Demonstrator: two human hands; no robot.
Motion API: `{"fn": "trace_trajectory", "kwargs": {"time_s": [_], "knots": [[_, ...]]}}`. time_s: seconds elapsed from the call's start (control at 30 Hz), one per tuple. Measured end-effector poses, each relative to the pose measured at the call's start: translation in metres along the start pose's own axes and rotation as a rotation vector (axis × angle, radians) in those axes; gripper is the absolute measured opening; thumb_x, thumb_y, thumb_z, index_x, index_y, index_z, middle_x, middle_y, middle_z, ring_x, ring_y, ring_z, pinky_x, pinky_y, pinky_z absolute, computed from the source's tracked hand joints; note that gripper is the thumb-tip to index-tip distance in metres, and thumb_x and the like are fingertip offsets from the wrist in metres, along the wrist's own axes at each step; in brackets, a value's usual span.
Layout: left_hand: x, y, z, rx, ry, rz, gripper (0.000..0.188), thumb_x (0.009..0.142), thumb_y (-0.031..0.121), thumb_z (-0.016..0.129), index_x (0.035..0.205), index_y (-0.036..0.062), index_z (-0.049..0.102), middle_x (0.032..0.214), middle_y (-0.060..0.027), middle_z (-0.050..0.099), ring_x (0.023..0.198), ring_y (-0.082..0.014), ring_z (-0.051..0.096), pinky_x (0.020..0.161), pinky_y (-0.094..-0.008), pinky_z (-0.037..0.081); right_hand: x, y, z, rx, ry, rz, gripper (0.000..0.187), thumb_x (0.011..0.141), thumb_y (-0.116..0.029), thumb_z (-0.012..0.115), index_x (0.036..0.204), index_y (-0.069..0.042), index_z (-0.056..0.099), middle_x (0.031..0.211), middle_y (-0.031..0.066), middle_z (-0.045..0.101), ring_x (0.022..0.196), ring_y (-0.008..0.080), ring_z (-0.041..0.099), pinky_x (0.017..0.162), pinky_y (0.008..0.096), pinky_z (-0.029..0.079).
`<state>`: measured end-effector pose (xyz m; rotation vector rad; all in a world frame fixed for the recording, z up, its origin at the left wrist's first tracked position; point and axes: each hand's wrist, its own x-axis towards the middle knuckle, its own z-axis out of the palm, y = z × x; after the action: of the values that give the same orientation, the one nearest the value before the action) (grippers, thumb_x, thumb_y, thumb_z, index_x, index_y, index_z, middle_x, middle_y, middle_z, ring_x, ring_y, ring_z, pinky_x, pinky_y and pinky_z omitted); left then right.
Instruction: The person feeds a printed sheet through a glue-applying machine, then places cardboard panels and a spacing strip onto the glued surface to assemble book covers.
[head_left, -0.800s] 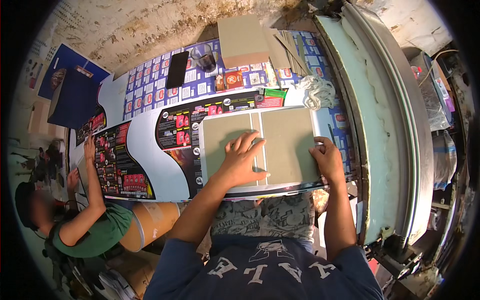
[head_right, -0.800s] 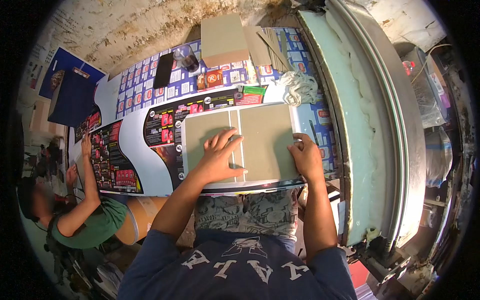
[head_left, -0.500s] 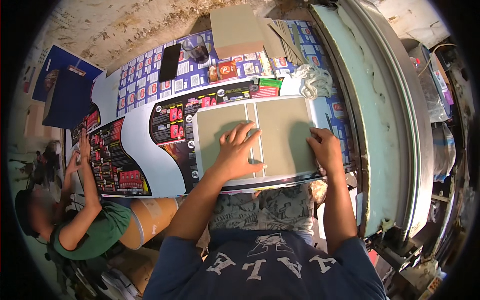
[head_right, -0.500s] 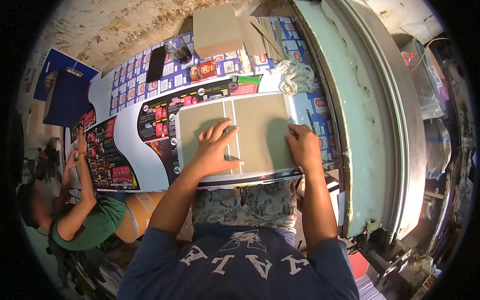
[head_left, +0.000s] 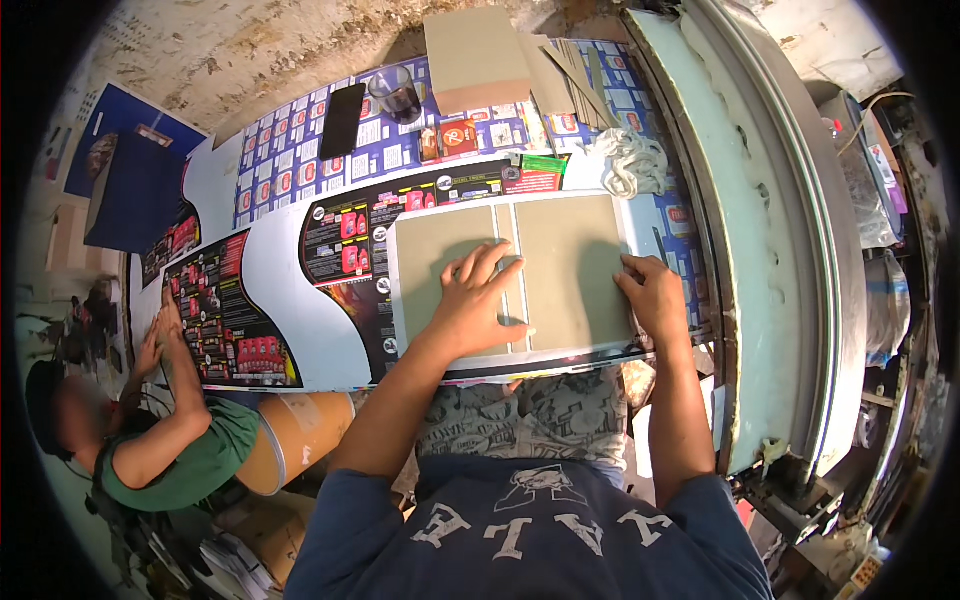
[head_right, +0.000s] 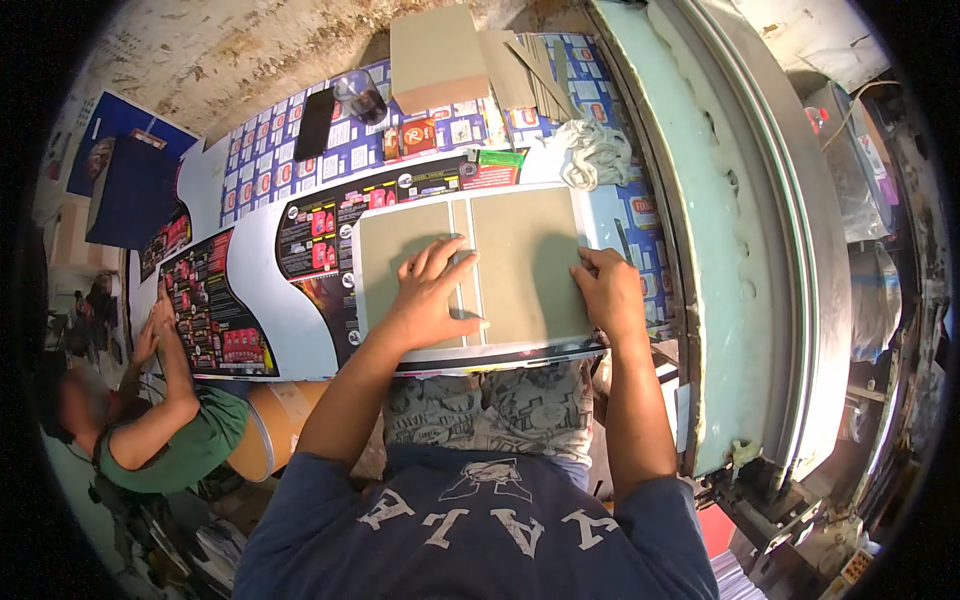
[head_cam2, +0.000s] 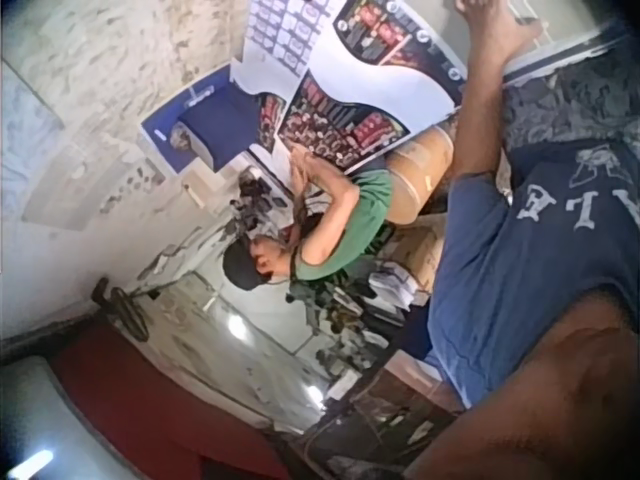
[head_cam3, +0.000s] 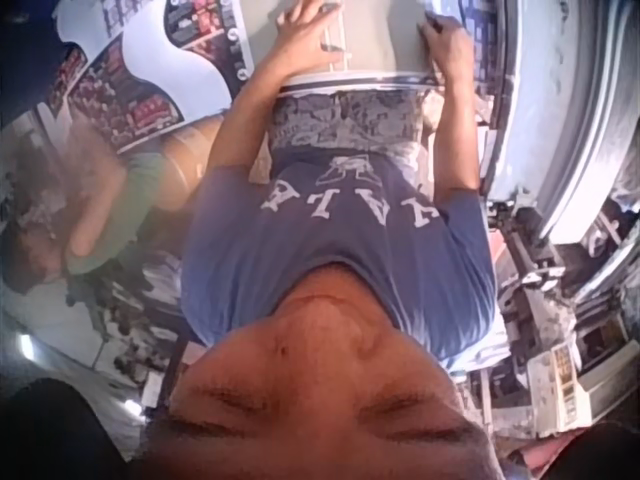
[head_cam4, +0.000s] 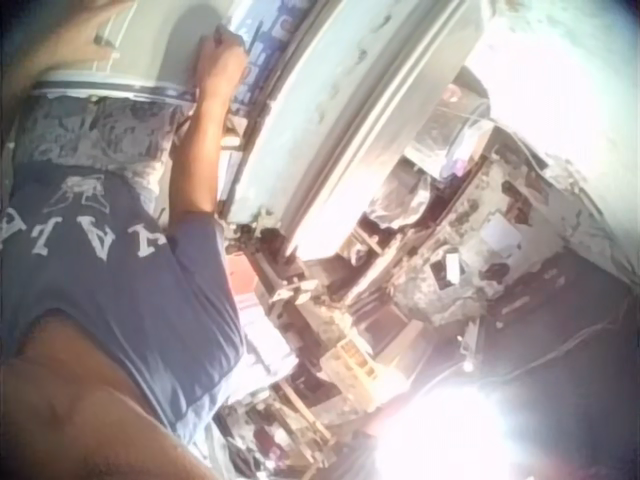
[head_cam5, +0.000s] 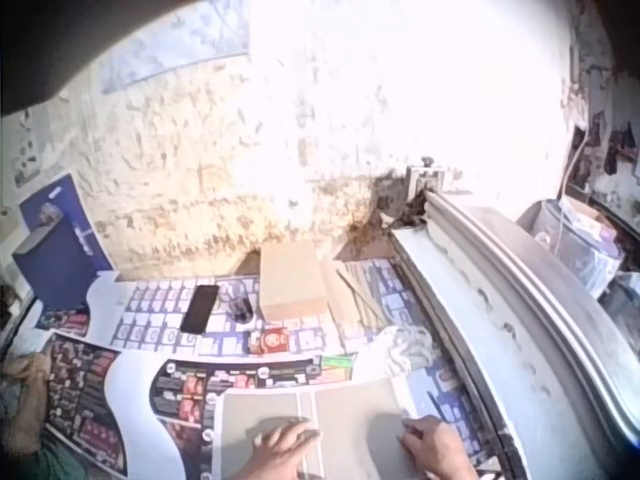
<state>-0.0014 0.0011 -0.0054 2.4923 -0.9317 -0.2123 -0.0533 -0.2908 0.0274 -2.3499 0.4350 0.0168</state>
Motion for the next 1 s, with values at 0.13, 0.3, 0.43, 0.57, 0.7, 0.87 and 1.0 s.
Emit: {"fn": "trace_trajectory", "kwargs": {"time_s": [0.13,0.3,0.43,0.57,0.7,0.87,1.0], "knots": [[0.001,0.001,0.0,-0.006,-0.008,-0.012,0.097,0.063,0.048,0.085,0.147,0.0143,0.05,0.156,-0.011,0.035,0.147,-0.0335,0.028,0.114,-0.0594,0.021,0.001,0.005,0.002,0.005,0.003,-0.015,0.037,0.084,-0.018,0.073,0.117,0.0,0.072,0.104,0.0196,0.072,0.093,0.0346,0.07,0.085,0.0402,0.054],[0.0,0.001,-0.001,-0.005,-0.011,-0.021,0.097,0.063,0.048,0.085,0.147,0.0142,0.05,0.156,-0.011,0.035,0.147,-0.0336,0.029,0.113,-0.0599,0.021,0.002,-0.001,-0.001,-0.024,-0.012,-0.016,0.036,0.085,-0.018,0.073,0.116,-0.001,0.073,0.105,0.0186,0.072,0.094,0.0353,0.07,0.085,0.0406,0.053],[0.001,0.002,0.0,0.0,-0.01,-0.024,0.097,0.063,0.048,0.086,0.147,0.0147,0.05,0.156,-0.0102,0.035,0.146,-0.0332,0.029,0.113,-0.0595,0.022,0.002,-0.003,-0.001,-0.078,-0.015,0.001,0.035,0.084,-0.018,0.074,0.116,-0.002,0.073,0.106,0.0178,0.072,0.096,0.0353,0.07,0.086,0.0411,0.054],[0.0,0.003,-0.001,-0.002,-0.01,-0.032,0.097,0.063,0.048,0.086,0.147,0.0153,0.05,0.156,-0.0094,0.036,0.146,-0.032,0.03,0.113,-0.0589,0.022,0.005,0.004,0.001,-0.106,-0.024,-0.016,0.036,0.084,-0.021,0.075,0.116,-0.004,0.074,0.107,0.0177,0.072,0.097,0.0349,0.07,0.087,0.0426,0.054],[-0.001,0.001,-0.002,-0.009,-0.009,-0.042,0.098,0.062,0.048,0.086,0.147,0.0153,0.05,0.156,-0.0091,0.035,0.147,-0.0314,0.029,0.114,-0.0588,0.022,0.006,-0.018,-0.004,-0.158,-0.083,0.087,0.036,0.083,-0.021,0.076,0.115,-0.004,0.073,0.108,0.0184,0.072,0.098,0.0349,0.07,0.088,0.0436,0.054],[0.0,0.002,-0.002,0.009,-0.013,-0.036,0.098,0.063,0.047,0.086,0.148,0.0158,0.049,0.157,-0.0091,0.034,0.147,-0.0319,0.029,0.114,-0.0588,0.023,0.017,-0.026,0.005,-0.346,0.075,-0.159,0.042,0.084,-0.025,0.076,0.121,-0.006,0.069,0.127,0.019,0.067,0.112,0.0355,0.065,0.09,0.042,0.055],[0.0,0.002,-0.002,-0.001,-0.018,-0.044,0.098,0.063,0.047,0.086,0.148,0.0165,0.048,0.158,-0.0092,0.034,0.148,-0.0323,0.029,0.114,-0.0596,0.023,0.024,-0.032,0.078,-0.432,0.109,-0.52,0.055,0.096,-0.039,0.061,0.145,-0.014,0.054,0.155,0.0157,0.045,0.144,0.0339,0.04,0.117,0.0528,0.031]]}}
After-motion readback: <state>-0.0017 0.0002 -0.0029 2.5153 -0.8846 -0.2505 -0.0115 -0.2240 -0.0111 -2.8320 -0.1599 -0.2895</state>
